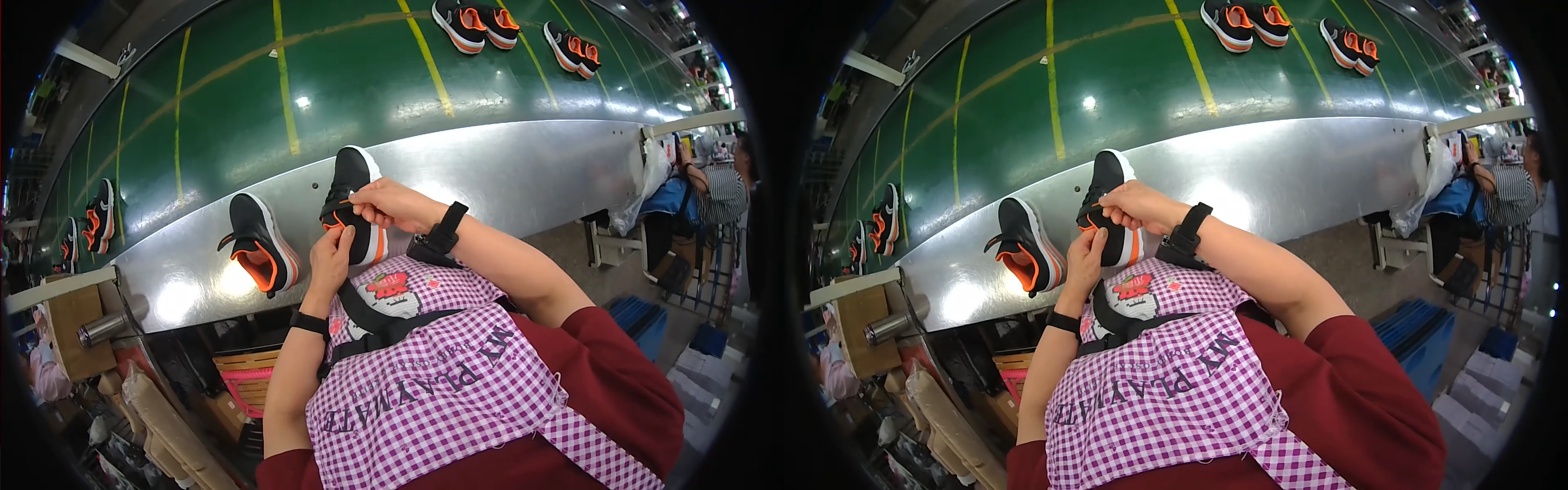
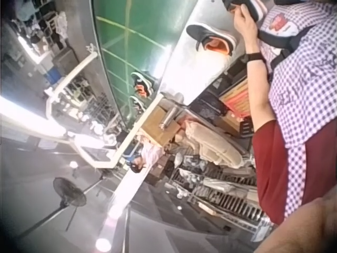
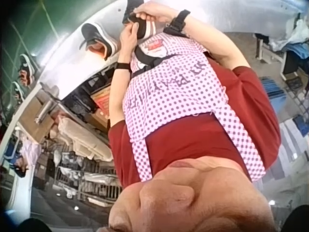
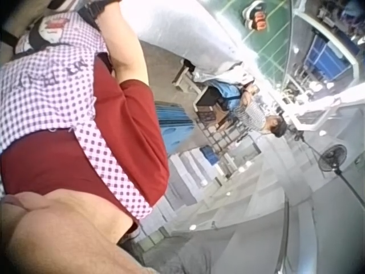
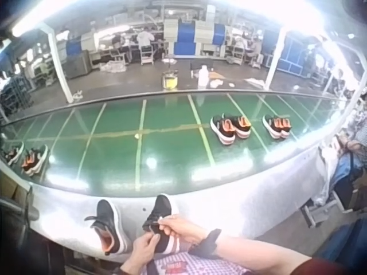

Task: Checking and adjusting shoe components on an assembly line.

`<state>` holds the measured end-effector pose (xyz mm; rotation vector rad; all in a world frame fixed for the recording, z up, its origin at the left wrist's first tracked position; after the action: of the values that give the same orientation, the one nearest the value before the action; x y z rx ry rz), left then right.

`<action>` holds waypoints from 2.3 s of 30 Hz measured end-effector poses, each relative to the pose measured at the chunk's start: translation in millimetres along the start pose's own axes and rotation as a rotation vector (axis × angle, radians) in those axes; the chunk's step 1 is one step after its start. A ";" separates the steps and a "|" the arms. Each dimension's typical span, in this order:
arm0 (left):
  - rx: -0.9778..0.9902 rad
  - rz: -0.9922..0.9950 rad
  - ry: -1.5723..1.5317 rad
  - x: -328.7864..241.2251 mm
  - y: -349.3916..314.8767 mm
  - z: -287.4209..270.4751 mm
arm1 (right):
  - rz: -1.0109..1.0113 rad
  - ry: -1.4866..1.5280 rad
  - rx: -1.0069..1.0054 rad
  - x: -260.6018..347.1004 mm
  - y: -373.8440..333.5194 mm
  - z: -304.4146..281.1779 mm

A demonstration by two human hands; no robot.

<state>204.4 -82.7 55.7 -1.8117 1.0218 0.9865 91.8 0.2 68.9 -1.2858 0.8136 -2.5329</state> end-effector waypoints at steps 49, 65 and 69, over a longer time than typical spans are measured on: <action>0.034 -0.005 0.210 -18.5 0.0 6.4 | -0.252 -1.185 -0.526 31.3 -53.6 -24.1; 0.038 -0.041 0.164 -18.6 -0.8 7.1 | -0.120 -0.517 -0.172 33.7 -6.5 -4.1; 0.050 -0.050 0.129 -12.4 0.9 6.5 | -0.031 -0.330 -0.110 5.6 -12.6 -12.0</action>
<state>197.5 -73.8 64.2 -1.8700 1.0642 0.8159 79.9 13.2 74.0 -1.7028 0.8711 -2.2339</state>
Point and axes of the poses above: each hand's wrist, its own y-axis towards the middle knuckle, its own z-axis out of the palm, x = y × z, the point moved 8 cm from there along y, towards the middle knuckle, and after that the axes turned 11 degrees about x, right-handed, at the moved point
